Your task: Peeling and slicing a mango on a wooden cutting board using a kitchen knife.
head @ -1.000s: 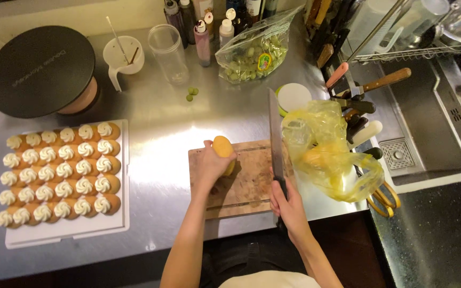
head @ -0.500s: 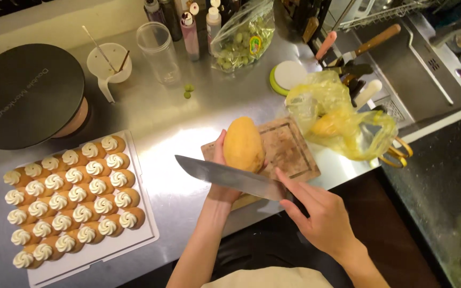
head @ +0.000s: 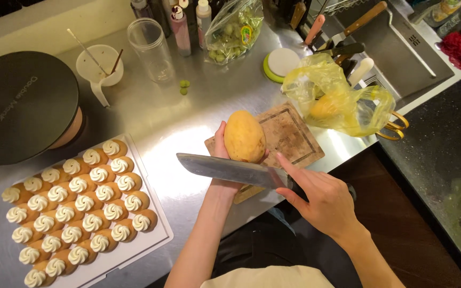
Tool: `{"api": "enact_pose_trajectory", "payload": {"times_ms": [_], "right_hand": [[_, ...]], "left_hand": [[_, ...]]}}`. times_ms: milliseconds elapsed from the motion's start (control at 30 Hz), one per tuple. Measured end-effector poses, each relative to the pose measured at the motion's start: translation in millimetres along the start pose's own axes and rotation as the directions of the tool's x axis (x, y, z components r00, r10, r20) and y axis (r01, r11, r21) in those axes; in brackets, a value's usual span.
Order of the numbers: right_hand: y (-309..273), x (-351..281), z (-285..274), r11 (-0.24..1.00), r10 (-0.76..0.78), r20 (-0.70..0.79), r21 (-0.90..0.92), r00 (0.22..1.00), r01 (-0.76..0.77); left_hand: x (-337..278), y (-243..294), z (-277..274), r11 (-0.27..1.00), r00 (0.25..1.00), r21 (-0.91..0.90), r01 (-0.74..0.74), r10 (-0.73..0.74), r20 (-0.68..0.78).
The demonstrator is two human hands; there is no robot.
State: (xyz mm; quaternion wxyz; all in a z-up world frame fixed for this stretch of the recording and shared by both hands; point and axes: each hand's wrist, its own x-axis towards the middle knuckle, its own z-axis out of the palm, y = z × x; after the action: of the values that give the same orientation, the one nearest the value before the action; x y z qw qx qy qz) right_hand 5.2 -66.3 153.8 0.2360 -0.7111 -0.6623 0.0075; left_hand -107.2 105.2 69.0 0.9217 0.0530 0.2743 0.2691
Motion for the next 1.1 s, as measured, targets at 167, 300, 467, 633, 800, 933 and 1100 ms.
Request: {"api": "enact_pose_trajectory", "payload": {"times_ms": [167,300,467,633,800,933,1100], "right_hand": [[-6,2,-1,0.999,0.003,-0.006,-0.037,1.000,-0.004],[-8,7,1,0.999,0.017,0.013,-0.039,1.000,-0.017],[-10,19,3,1.000,-0.013,-0.009,-0.027,1.000,0.013],[-7,27,10,0.996,-0.074,-0.045,-0.052,0.996,0.072],[11,14,-3,0.998,-0.035,-0.087,-0.051,0.996,0.030],[28,9,-4,0.993,0.083,-0.005,-0.083,0.997,-0.083],[14,30,9,0.999,-0.046,-0.102,0.006,0.994,0.046]], "left_hand": [[-2,0,4,0.998,0.999,0.039,-0.044,0.043,0.019],[10,-7,-10,0.996,0.987,-0.011,-0.094,0.095,0.127],[11,-16,-6,0.993,0.993,-0.062,-0.099,0.103,0.054],[12,-27,-8,0.984,0.991,-0.134,-0.117,0.124,0.048],[8,-3,-11,0.975,0.959,-0.026,-0.220,0.221,0.176],[6,1,-19,0.981,0.975,0.015,-0.193,0.191,0.114],[28,-28,-34,0.985,0.983,-0.023,-0.170,0.172,0.069]]}}
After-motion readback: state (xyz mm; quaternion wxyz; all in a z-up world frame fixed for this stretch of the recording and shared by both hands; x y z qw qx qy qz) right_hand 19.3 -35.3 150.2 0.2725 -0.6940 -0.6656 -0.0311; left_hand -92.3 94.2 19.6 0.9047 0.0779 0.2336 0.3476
